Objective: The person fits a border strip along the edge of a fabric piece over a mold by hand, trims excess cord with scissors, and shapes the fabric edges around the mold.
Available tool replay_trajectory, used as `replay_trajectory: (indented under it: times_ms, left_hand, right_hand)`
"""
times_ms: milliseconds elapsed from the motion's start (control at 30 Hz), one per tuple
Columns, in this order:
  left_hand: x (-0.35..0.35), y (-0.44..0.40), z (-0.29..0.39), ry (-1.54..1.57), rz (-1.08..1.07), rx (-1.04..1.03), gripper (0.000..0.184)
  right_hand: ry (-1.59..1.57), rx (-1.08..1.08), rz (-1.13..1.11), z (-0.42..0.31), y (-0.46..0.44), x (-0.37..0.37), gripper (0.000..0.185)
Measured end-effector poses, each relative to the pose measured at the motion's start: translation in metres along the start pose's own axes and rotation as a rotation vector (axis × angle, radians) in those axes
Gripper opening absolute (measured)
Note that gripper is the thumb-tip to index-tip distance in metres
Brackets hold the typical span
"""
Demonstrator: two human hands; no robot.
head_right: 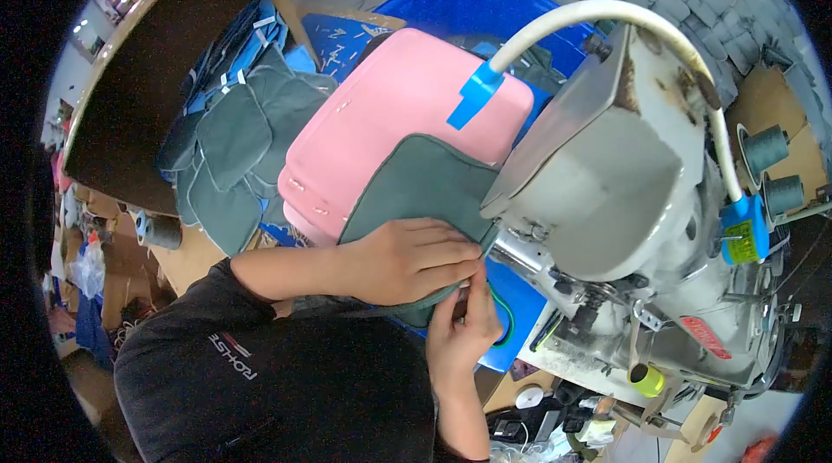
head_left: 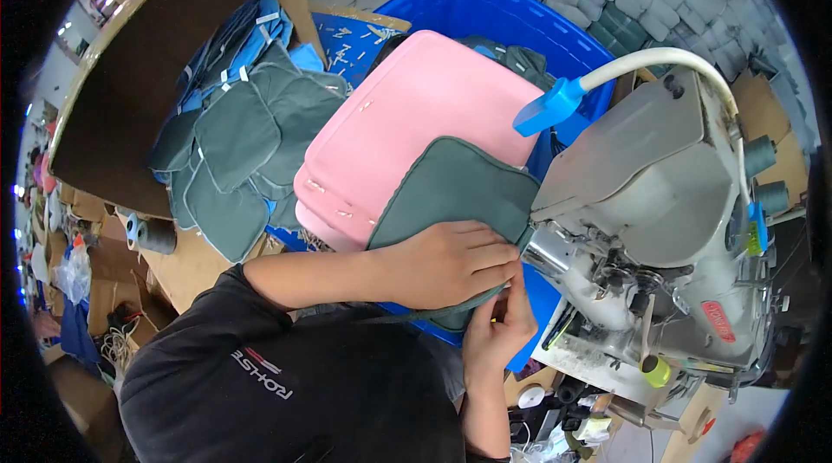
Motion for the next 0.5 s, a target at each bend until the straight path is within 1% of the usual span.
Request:
replay_trajectory:
  times_ms: [33,233,400,500]
  left_hand:
    - [0.0,-0.0005,0.0015,-0.025,-0.006,-0.004,0.032]
    - [-0.0019,0.0004,0.001,-0.052,0.049,0.009,0.03]
    - [-0.0032,-0.0002,-0.0002,-0.049,0.051,0.035,0.027]
    - [-0.0018,0.0009,-0.0003,-0.044,0.087,0.056,0.024]
  right_hand:
    - [0.012,0.058,0.051,0.0029,-0.0003,-0.0013,0.048]
    - [-0.039,0.021,0.071,0.0048,-0.003,-0.0004,0.047]
    - [-0.122,-0.002,0.124,0.0023,-0.0017,-0.0027,0.044]
    - [-0.08,0.003,0.107,0.0075,-0.0005,-0.0025,0.043]
Point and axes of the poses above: each hand's wrist, its own y-axis away from the middle knuckle, its own x-axis out of the back of the hand, z = x × y, the point moved 7 cm from there along -y, towards the middle knuckle
